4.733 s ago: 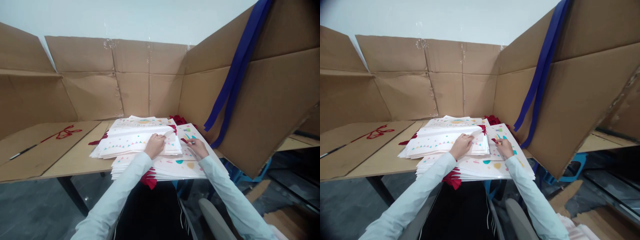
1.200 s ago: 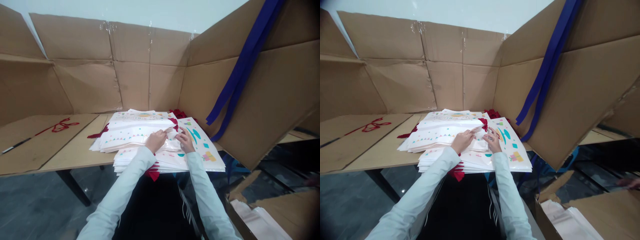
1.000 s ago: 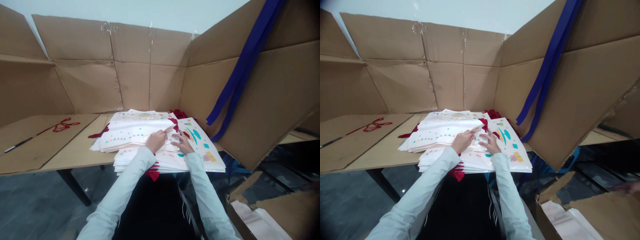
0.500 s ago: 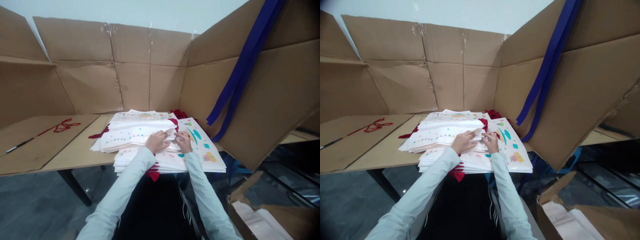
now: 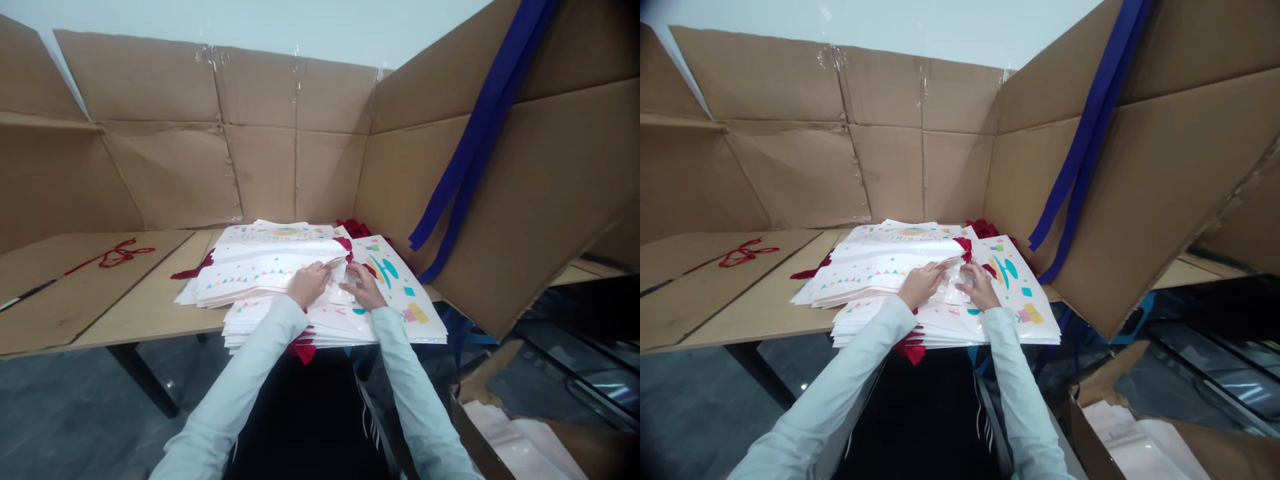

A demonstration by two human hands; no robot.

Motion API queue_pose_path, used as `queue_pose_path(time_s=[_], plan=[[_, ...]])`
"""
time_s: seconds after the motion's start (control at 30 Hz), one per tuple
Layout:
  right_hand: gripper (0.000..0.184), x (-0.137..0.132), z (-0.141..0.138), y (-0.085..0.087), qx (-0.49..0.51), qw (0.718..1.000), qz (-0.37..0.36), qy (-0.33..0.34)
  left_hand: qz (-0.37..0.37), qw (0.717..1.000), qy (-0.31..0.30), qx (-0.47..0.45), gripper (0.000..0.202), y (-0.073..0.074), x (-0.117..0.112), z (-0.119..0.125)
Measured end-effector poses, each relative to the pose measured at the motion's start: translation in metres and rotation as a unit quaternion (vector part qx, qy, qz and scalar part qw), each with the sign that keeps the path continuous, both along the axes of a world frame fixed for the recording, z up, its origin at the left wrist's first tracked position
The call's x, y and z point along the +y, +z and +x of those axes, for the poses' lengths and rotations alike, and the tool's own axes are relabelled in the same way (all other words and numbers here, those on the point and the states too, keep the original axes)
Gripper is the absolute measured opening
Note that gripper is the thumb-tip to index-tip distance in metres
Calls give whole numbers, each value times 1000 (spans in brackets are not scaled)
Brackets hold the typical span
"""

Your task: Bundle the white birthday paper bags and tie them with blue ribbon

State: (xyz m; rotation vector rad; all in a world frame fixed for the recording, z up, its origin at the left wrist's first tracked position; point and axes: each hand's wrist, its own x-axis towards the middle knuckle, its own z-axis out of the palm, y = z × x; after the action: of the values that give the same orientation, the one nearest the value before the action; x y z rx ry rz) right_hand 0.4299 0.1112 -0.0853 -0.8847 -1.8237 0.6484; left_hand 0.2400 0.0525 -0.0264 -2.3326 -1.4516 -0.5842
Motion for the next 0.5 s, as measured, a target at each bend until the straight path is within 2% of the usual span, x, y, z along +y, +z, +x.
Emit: queue_pose_path(time_s=[0.2,0.27,0.37,0.43,0.5], plan=[[42,6,-8,5,-79,988,65,-118,-21,1000,5,-1,34,2,0,0],[39,5,-11,8,-82,982,101,-139,-15,1000,-4,-10,33,1,0,-1],[44,6,-15,10,-51,974,155,-158,-12,999,-28,-23,39,-1,1,-4],[33,7,-16,10,-28,972,159,-170,-16,999,-35,-28,40,-2,2,-5],[12,8,-15,8,-14,976,138,-167,-17,999,-26,-25,31,-3,3,-5]])
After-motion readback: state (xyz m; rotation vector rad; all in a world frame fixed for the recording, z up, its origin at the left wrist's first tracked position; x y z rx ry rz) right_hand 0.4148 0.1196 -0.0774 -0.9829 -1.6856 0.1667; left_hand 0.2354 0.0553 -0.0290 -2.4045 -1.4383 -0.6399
